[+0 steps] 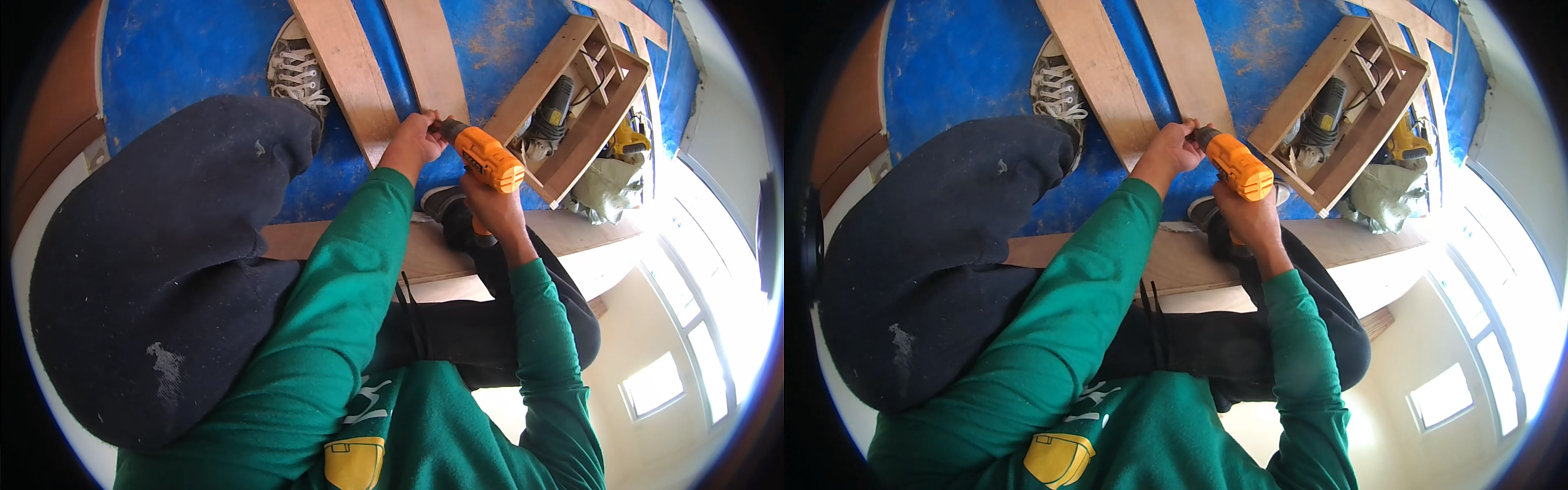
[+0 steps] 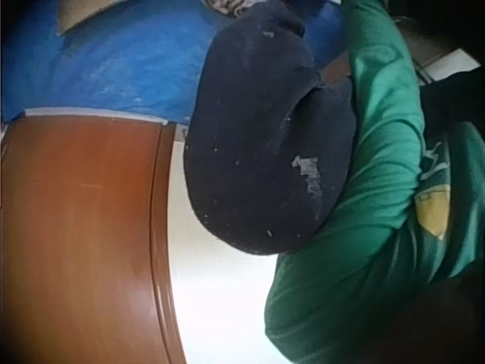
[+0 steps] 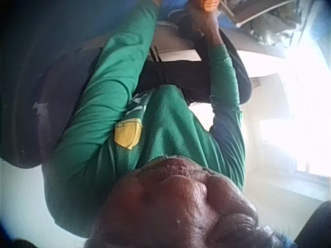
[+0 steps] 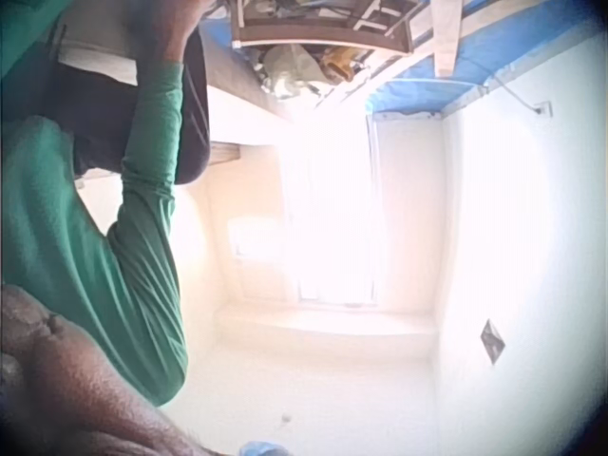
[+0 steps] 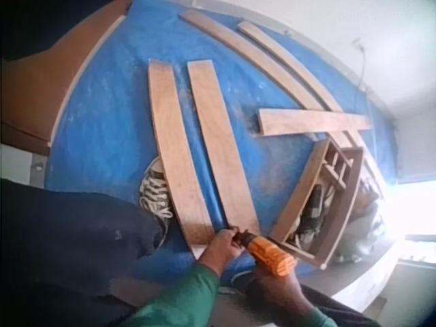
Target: The person sits on a blue tarp and uses a cordless drill to drive screws into several thin wooden planks. They align the planks, drill screws, and occasionally adjust the pieces to continue assembly.
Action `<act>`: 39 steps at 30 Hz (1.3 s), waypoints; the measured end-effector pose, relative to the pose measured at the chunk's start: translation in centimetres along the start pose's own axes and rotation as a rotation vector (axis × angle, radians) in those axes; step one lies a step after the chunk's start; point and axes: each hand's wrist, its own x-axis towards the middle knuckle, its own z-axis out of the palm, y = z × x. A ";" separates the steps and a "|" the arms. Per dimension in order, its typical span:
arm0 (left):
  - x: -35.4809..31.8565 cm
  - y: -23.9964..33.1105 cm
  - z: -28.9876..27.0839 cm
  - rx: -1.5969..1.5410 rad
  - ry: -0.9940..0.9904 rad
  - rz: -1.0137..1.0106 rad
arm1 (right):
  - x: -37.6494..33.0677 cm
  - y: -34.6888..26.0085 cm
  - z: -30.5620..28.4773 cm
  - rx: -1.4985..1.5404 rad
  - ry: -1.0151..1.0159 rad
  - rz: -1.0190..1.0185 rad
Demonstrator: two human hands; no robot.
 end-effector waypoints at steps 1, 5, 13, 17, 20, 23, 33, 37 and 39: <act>0.1 0.0 0.0 0.007 0.001 -0.005 | 0.0 0.0 0.0 -0.013 -0.003 0.029; 0.4 0.1 0.0 0.018 0.034 -0.014 | 0.1 0.2 0.0 -0.040 -0.002 0.027; 0.8 0.2 -0.1 0.000 0.014 -0.024 | 0.4 0.7 0.3 -0.082 0.017 -0.073; 0.6 0.2 -0.2 0.028 0.030 -0.020 | 0.3 0.5 0.1 -0.057 0.009 0.029; 0.0 0.8 -0.6 0.099 0.005 -0.004 | 0.0 0.1 -0.1 -0.321 0.053 -0.143; -0.8 2.6 -1.6 0.591 -0.089 -0.052 | -0.1 -0.8 -0.3 -0.126 0.040 -0.173; -3.0 10.5 4.5 1.738 -0.146 0.489 | 0.1 -3.2 -4.2 0.271 0.135 -0.024; -4.8 14.0 7.6 1.462 -0.163 0.791 | 0.2 -2.2 -3.7 0.368 0.142 -0.012; -5.8 14.6 8.8 1.380 -0.150 0.901 | 0.2 -2.1 -3.1 0.355 0.151 0.019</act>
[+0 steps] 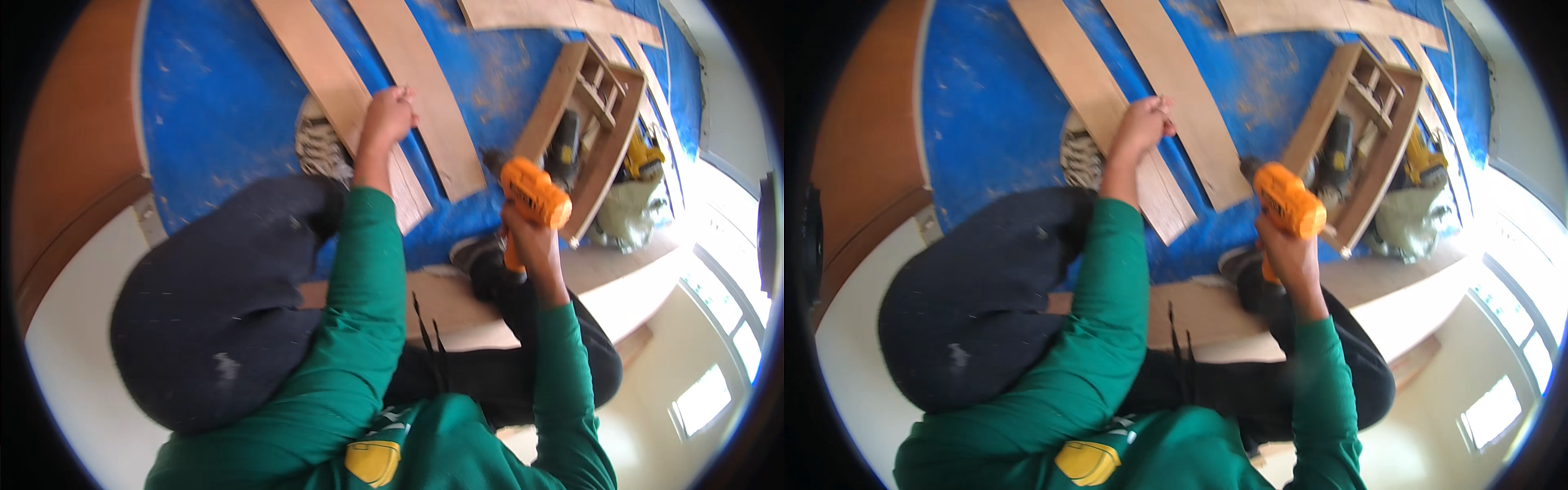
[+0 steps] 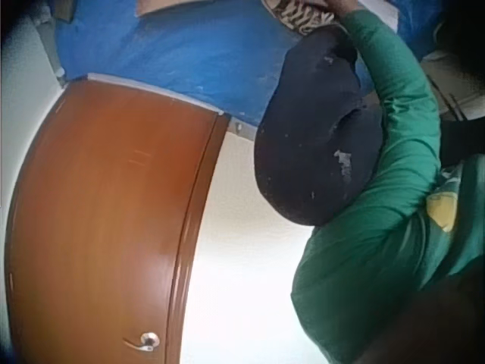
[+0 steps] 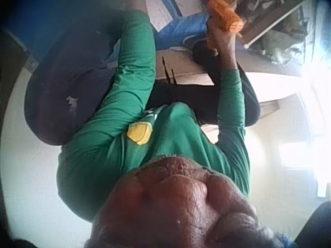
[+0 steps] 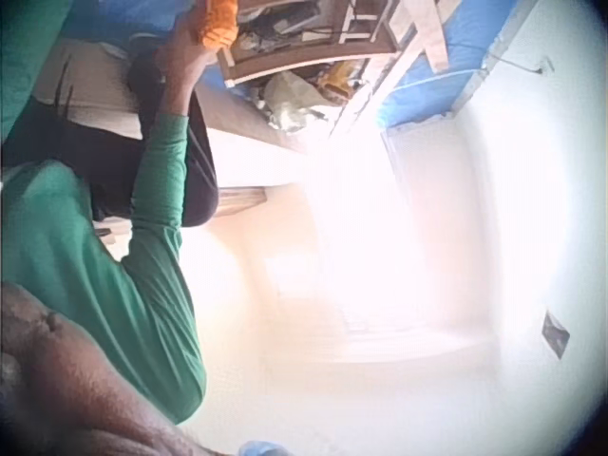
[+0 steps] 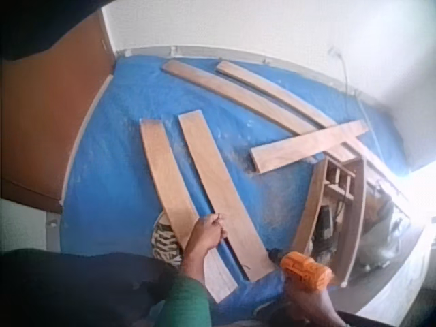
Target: The person sits on a blue tarp and uses a cordless drill to drive screws into several thin wooden planks. They align the planks, drill screws, and occasionally adjust the pieces to continue assembly.
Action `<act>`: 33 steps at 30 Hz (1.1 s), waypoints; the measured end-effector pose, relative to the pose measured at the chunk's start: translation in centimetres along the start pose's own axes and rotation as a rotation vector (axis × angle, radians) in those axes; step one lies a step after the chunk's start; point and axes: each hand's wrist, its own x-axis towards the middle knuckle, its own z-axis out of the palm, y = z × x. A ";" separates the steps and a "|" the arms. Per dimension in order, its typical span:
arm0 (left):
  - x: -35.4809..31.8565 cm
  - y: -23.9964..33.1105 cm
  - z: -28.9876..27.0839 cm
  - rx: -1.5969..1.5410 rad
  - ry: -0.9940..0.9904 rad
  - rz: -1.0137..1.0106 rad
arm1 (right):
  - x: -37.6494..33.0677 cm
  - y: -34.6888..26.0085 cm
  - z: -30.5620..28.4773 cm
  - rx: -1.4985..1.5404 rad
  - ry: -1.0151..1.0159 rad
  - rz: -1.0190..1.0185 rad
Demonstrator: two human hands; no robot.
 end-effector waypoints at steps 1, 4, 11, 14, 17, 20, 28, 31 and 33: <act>0.3 0.8 -0.4 0.111 0.113 0.095 | 0.0 0.0 0.2 0.000 0.005 -0.031; 2.1 3.1 -1.4 0.200 0.340 0.246 | -0.2 -0.6 0.7 0.012 -0.026 -0.017; 13.1 14.6 -6.2 0.622 0.111 0.258 | -1.4 -2.7 0.3 0.015 -0.035 -0.008; 15.5 22.4 -11.7 1.176 -0.219 0.687 | -1.6 -2.9 -0.1 0.036 -0.038 0.005; 16.5 28.9 -16.9 1.708 -0.381 0.866 | -1.6 -2.8 -0.1 0.114 -0.006 0.003; 17.8 30.0 -19.8 1.435 -0.209 0.696 | -2.3 -2.5 0.1 0.185 0.024 0.065; 23.9 23.0 -23.5 0.909 0.000 0.419 | -3.6 -0.6 2.5 0.271 0.058 0.177; 24.8 22.0 -23.2 0.972 -0.020 0.446 | -3.5 -0.8 3.5 0.289 0.083 0.233; 25.0 20.9 -22.1 0.941 0.056 0.502 | -3.4 -1.4 3.9 0.292 0.079 0.229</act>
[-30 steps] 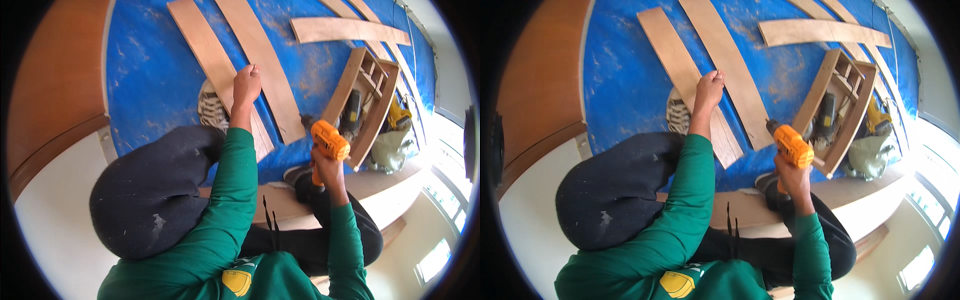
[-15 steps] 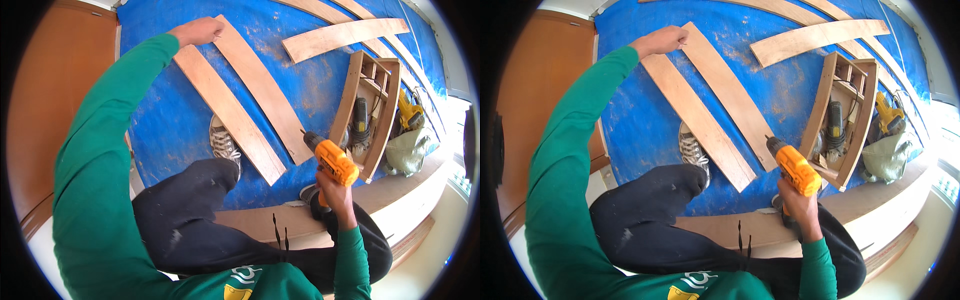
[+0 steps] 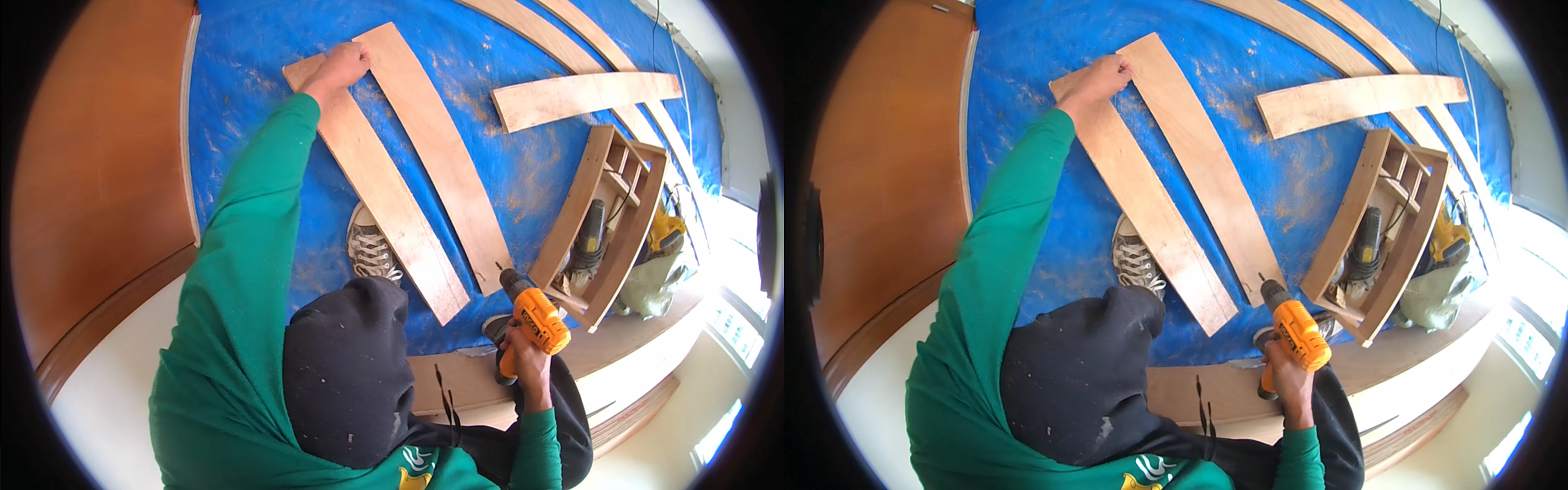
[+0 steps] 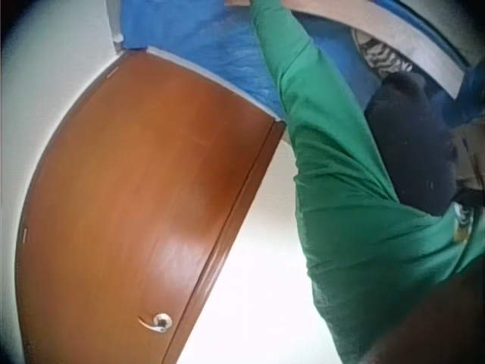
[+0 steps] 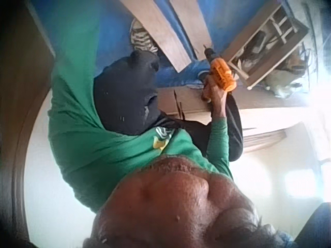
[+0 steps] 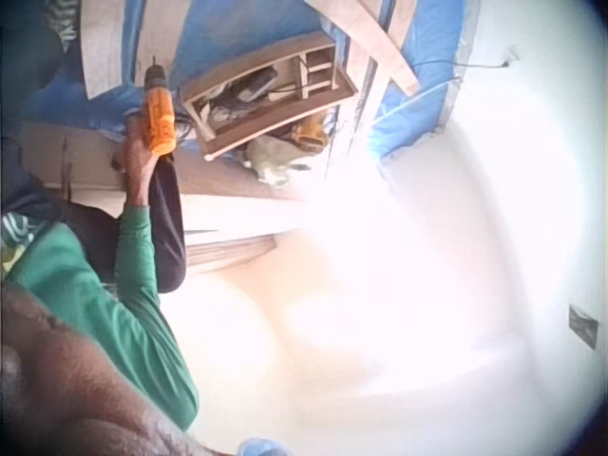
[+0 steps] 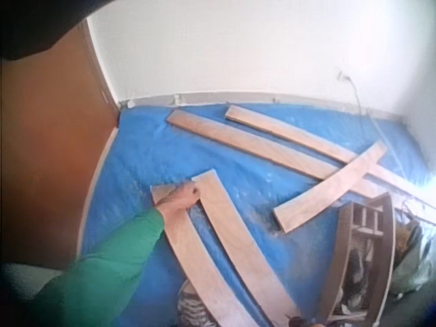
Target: The person sits on a blue tarp and uses a cordless drill to drive screws into several thin wooden planks. They align the planks, drill screws, and occasionally adjust the pieces to continue assembly.
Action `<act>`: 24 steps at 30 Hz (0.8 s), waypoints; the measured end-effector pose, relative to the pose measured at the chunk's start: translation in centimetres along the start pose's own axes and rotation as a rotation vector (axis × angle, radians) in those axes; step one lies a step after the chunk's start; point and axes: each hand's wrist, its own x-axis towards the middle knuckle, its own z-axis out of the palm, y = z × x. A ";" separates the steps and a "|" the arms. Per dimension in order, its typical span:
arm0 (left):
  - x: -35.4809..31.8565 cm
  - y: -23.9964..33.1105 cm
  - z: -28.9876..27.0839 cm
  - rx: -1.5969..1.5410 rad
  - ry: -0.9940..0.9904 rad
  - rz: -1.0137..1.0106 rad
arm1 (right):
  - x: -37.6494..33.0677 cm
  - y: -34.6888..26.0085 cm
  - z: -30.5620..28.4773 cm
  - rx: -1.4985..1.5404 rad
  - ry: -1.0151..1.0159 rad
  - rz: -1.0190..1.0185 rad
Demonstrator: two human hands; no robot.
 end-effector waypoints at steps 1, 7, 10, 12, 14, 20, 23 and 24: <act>-0.4 0.1 1.1 -0.047 0.093 -0.015 | 0.1 -0.4 0.2 -0.022 -0.018 -0.012; -2.3 -0.7 3.6 -0.569 0.292 -0.159 | 4.1 -5.7 3.3 -0.283 -0.149 -0.186; -2.1 -1.0 2.8 -0.610 0.339 -0.116 | 8.6 -10.5 6.3 -0.327 -0.239 -0.387; -1.5 -1.0 2.3 -0.648 0.318 -0.088 | 11.0 -13.9 8.5 -0.305 -0.261 -0.445; -1.0 -0.9 2.1 -0.597 0.288 -0.036 | 12.6 -17.2 10.7 -0.274 -0.273 -0.471; -0.9 -1.3 2.5 -0.368 0.294 0.020 | 14.1 -23.0 15.7 -0.241 -0.327 -0.587; -1.3 -1.5 2.7 -0.398 0.335 0.063 | 14.6 -24.0 17.3 -0.279 -0.337 -0.631; -1.4 -1.5 2.8 -0.419 0.333 0.036 | 14.7 -24.1 17.7 -0.320 -0.310 -0.645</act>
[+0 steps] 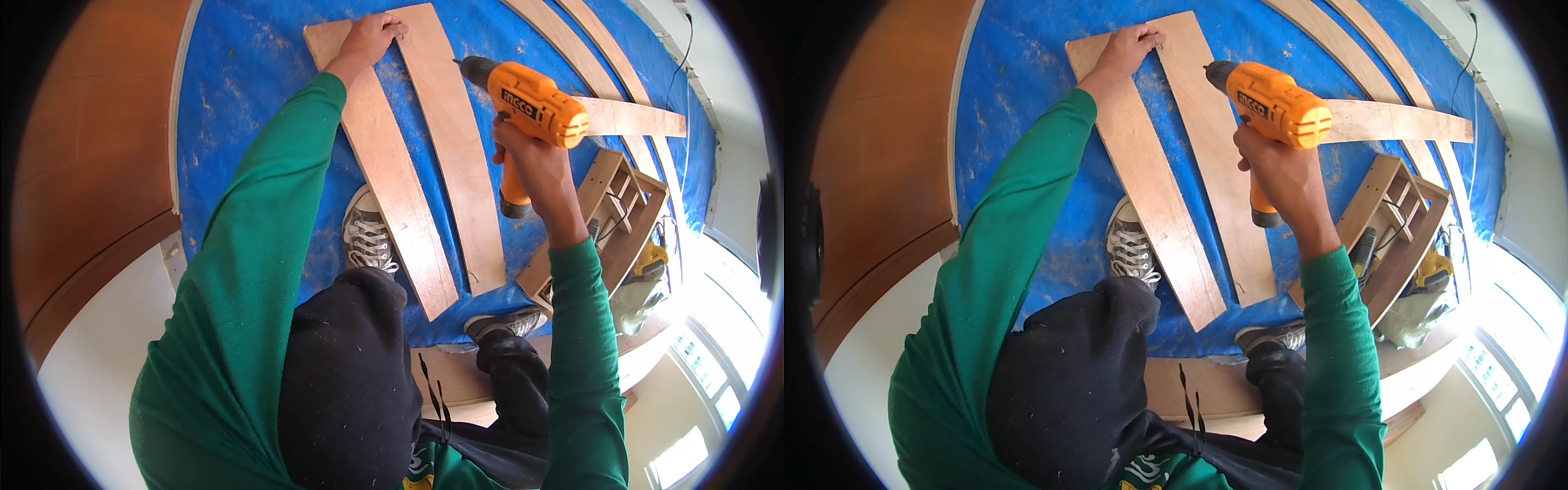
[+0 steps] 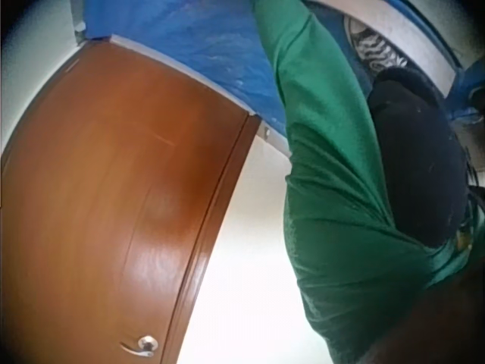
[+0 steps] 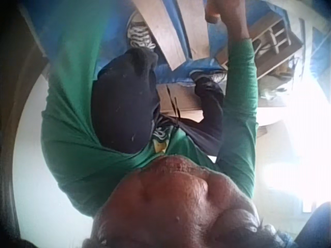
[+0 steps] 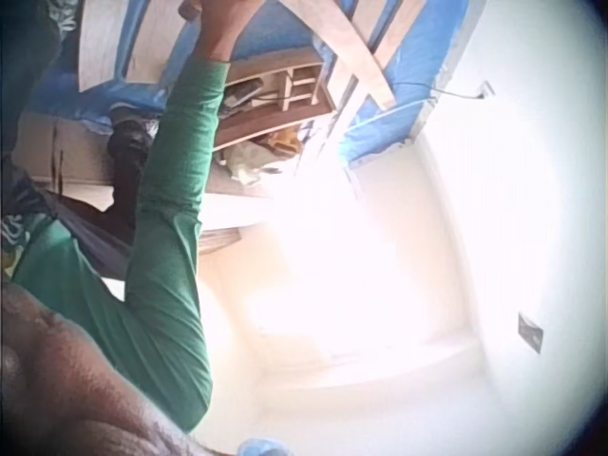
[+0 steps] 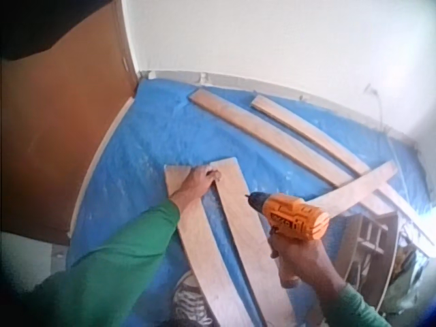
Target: The person sits on a blue tarp and uses a cordless drill to drive screws into several thin wooden planks. They align the planks, drill screws, and occasionally adjust the pieces to continue assembly.
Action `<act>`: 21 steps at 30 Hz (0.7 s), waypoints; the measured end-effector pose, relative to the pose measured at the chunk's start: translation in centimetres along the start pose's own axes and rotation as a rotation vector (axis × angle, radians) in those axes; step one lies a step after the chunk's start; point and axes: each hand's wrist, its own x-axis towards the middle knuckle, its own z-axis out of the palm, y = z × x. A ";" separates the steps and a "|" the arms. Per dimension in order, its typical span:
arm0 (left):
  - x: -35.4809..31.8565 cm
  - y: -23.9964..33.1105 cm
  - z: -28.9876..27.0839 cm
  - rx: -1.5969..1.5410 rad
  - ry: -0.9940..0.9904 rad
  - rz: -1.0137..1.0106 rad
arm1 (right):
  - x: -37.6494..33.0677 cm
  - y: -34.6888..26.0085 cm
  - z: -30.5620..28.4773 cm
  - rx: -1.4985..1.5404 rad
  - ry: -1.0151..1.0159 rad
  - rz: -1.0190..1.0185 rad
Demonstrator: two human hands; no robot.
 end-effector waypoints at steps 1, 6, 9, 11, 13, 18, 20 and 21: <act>-0.1 -0.1 0.0 0.005 0.017 0.037 | 0.3 -0.1 0.3 -0.004 -0.013 -0.009; 0.0 -0.4 0.1 -0.005 0.010 0.018 | 1.2 -0.3 1.7 -0.008 -0.059 -0.024; 0.3 -0.5 0.0 0.057 0.030 0.158 | 1.6 -0.1 2.3 0.022 -0.072 -0.024; 0.2 -0.4 0.1 0.087 0.018 0.116 | 2.3 0.0 2.6 -0.020 -0.074 -0.075; -0.1 -0.2 0.3 0.094 0.028 0.105 | 3.7 -0.1 2.9 -0.075 -0.083 -0.127; -0.8 0.2 0.5 0.129 0.040 0.066 | 8.8 -2.2 3.7 -0.201 -0.106 -0.190; -1.0 0.1 0.6 0.070 0.068 0.086 | 10.5 -3.5 4.2 -0.272 -0.102 -0.136; -1.0 0.0 0.6 0.054 0.060 0.044 | 11.0 -4.1 4.0 -0.197 -0.148 -0.171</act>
